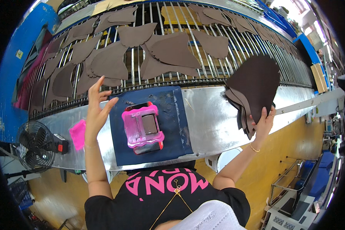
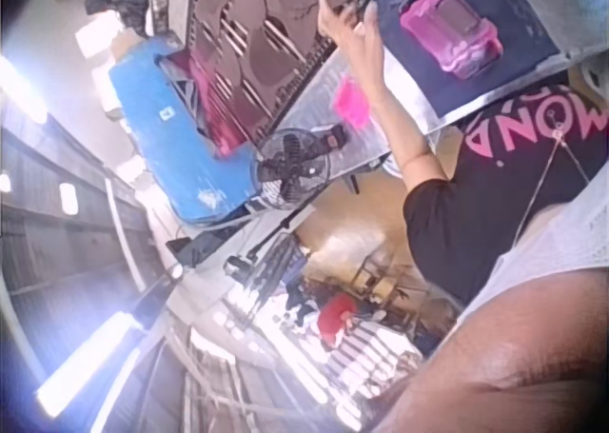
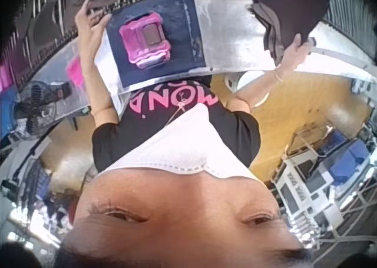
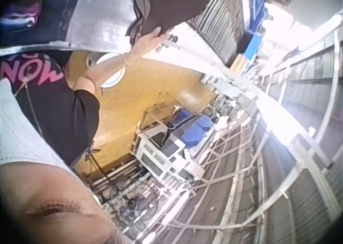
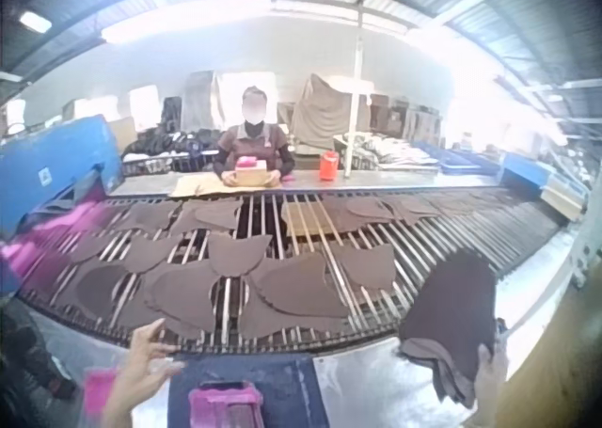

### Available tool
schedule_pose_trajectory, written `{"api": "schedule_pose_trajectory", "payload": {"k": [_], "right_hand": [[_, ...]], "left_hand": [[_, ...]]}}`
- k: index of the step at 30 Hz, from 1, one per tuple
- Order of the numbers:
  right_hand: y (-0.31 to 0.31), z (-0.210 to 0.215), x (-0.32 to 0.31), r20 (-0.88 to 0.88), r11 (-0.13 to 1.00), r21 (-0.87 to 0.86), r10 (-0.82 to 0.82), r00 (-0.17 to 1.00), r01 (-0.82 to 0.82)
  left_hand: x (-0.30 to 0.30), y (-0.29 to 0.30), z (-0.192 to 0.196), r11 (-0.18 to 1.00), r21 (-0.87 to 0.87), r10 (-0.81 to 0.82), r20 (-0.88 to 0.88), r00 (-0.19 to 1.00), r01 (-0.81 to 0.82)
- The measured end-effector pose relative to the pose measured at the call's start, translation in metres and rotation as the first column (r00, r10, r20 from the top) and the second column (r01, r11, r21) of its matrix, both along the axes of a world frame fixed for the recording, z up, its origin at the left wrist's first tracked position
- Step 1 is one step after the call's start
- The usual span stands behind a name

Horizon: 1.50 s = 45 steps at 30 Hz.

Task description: The person repeatedly picks up brown fabric pieces from a conveyor belt and places them onto a metal rack. The person handles the pieces one at a time, arranging them in a row along the rack throughout the clip.

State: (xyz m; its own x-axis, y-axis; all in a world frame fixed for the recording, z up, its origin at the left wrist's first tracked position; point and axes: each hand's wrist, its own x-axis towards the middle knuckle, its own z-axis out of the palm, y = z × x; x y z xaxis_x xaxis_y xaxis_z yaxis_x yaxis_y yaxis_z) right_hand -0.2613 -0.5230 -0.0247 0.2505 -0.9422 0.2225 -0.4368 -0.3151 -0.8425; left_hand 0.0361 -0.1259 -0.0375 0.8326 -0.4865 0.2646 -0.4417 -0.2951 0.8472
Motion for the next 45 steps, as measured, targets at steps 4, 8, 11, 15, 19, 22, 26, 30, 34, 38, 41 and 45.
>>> {"api": "schedule_pose_trajectory", "payload": {"k": [4,8,11,15,19,22,26,30,34,38,41,45], "right_hand": [[0.037,0.027,0.038,0.348,0.919,-0.044,0.382,0.856,-0.392],[0.094,0.020,0.090,0.516,0.746,-0.068,0.595,0.616,-0.663],[0.136,0.013,0.117,0.563,0.497,-0.017,0.722,0.403,-0.868],[0.167,-0.007,0.139,0.203,0.387,-0.057,0.907,0.369,-0.920],[0.192,-0.010,0.160,0.091,0.278,-0.202,0.960,0.265,-0.939],[0.200,-0.011,0.165,0.005,0.240,-0.261,0.969,0.248,-0.935],[0.188,-0.017,0.158,-0.086,0.209,-0.381,0.962,0.259,-0.901],[0.153,-0.022,0.132,-0.201,0.223,-0.313,0.934,0.294,-0.923],[0.120,-0.044,0.095,-0.252,0.357,-0.125,0.891,0.378,-0.926],[0.097,-0.054,0.060,-0.155,0.535,-0.097,0.825,0.544,-0.839],[0.068,-0.045,0.025,-0.122,0.609,-0.005,0.787,0.605,-0.793],[0.036,-0.020,-0.019,0.027,0.692,0.121,0.714,0.699,-0.712]], "left_hand": [[-0.002,-0.039,0.016,0.991,-0.006,-0.132,0.170,0.977,0.135],[-0.005,-0.045,0.032,0.910,-0.321,-0.331,-0.183,0.926,0.262],[0.001,-0.003,0.046,0.953,-0.288,-0.196,-0.340,0.920,0.097],[-0.007,0.064,0.062,0.945,-0.320,0.005,-0.210,0.978,-0.074],[-0.015,0.110,0.072,0.963,-0.193,0.179,-0.058,0.982,-0.187],[-0.023,0.128,0.065,0.954,-0.166,0.233,-0.109,0.966,-0.249],[-0.029,0.129,0.048,0.984,-0.035,0.169,-0.161,0.972,-0.177],[-0.039,0.099,0.033,0.993,0.085,0.108,-0.297,0.949,-0.086],[-0.035,0.055,0.027,0.965,0.232,-0.096,-0.122,0.988,0.123],[-0.035,0.017,0.026,0.901,0.359,-0.308,0.131,0.942,0.244],[-0.040,-0.017,0.032,0.847,0.415,-0.440,0.195,0.877,0.333],[-0.049,-0.060,0.028,0.778,0.478,-0.583,0.310,0.751,0.407]]}}
